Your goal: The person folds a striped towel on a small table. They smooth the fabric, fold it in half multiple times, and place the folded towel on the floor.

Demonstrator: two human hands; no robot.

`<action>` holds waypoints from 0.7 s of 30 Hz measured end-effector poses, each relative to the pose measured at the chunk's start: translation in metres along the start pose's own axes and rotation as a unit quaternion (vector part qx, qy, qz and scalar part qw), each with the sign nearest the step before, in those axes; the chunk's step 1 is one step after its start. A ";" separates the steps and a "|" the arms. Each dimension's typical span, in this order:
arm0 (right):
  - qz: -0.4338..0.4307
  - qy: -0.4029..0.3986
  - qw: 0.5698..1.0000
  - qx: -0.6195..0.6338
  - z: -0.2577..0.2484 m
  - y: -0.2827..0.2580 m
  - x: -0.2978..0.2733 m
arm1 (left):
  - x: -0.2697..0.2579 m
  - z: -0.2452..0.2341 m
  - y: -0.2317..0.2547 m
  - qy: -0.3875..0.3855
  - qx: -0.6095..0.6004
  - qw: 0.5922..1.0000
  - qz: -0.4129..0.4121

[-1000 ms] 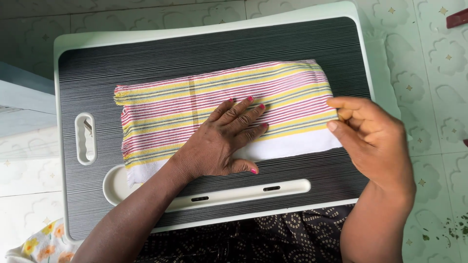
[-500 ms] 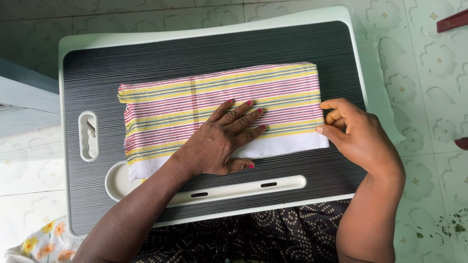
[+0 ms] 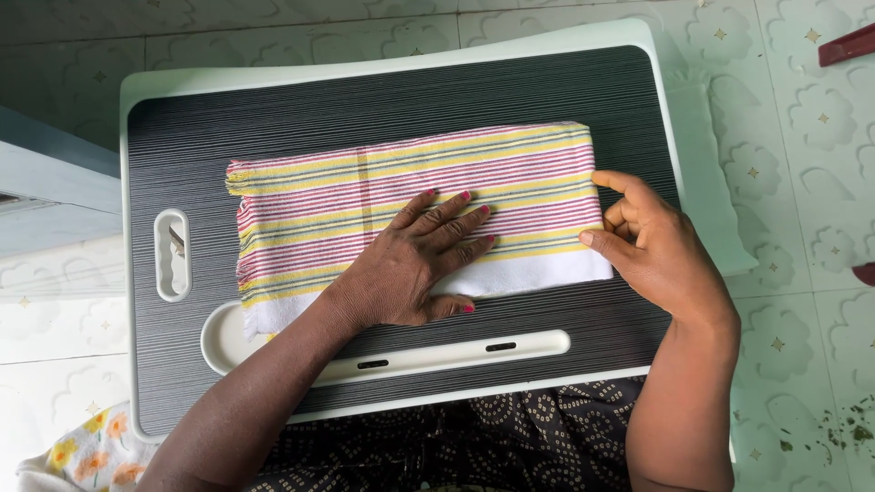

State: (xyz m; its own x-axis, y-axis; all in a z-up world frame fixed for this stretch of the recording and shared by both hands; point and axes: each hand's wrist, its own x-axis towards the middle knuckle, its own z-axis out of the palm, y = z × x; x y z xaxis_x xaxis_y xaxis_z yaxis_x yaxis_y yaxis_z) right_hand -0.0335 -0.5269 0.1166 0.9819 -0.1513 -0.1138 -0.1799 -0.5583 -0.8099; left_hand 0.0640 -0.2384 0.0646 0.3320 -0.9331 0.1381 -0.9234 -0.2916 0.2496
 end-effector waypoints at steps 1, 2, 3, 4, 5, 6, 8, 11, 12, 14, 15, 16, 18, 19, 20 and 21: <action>0.005 0.005 1.000 -0.006 0.000 -0.001 0.000 | 0.000 -0.001 -0.001 0.002 0.003 1.000 0.000; 0.010 0.010 1.000 -0.012 0.000 -0.002 0.000 | 0.000 -0.001 -0.002 0.006 -0.002 1.000 0.002; 0.015 0.015 1.000 -0.017 0.000 -0.004 0.001 | 0.000 -0.002 -0.003 0.011 -0.008 1.000 0.004; 0.028 0.016 0.999 -0.025 -0.001 -0.004 -0.002 | -0.001 -0.001 -0.001 0.013 -0.017 1.000 0.006; 0.041 0.017 0.998 -0.033 -0.001 -0.005 -0.003 | -0.002 0.000 0.000 0.007 -0.015 1.000 0.004; 0.051 0.020 0.998 -0.041 -0.001 -0.006 -0.002 | -0.001 0.000 0.000 0.004 -0.008 1.000 0.003; 0.104 -0.011 0.994 -0.039 -0.002 -0.009 0.000 | -0.001 0.000 -0.001 0.002 0.001 1.000 0.003; 0.122 -0.047 0.991 -0.028 0.001 -0.014 0.000 | -0.002 0.001 0.000 0.008 0.007 1.000 0.005; 0.117 -0.055 0.991 -0.022 0.002 -0.016 -0.001 | -0.002 0.000 0.000 0.012 0.008 1.000 0.006; -0.049 -0.050 0.995 0.073 0.003 -0.018 -0.006 | -0.002 0.000 -0.001 0.011 0.007 1.000 0.003; -0.131 -0.048 0.983 0.120 0.002 -0.018 -0.009 | -0.001 0.000 -0.001 0.007 0.005 1.000 -0.001; -0.132 -0.045 0.982 0.128 0.000 -0.018 -0.013 | -0.001 0.000 -0.001 0.002 0.002 1.000 -0.006; -0.134 -0.041 0.980 0.145 -0.004 -0.015 -0.018 | -0.002 0.001 0.000 0.013 0.001 1.000 -0.003; -0.063 -0.051 0.994 0.066 -0.006 -0.014 -0.018 | -0.003 0.002 0.000 0.018 0.000 1.000 -0.001; 0.007 -0.059 0.998 -0.013 -0.007 -0.012 -0.016 | -0.003 0.002 0.001 0.013 0.004 1.000 -0.002; 0.076 -0.067 0.990 -0.093 -0.008 -0.011 -0.014 | -0.004 0.002 0.001 0.009 0.008 1.000 -0.002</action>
State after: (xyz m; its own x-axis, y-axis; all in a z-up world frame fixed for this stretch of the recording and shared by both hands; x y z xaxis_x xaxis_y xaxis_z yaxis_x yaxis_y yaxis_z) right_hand -0.0455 -0.5256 0.1316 0.9391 -0.1420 -0.3128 -0.3222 -0.6796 -0.6590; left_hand 0.0613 -0.2358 0.0624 0.3389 -0.9281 0.1539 -0.9251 -0.2990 0.2340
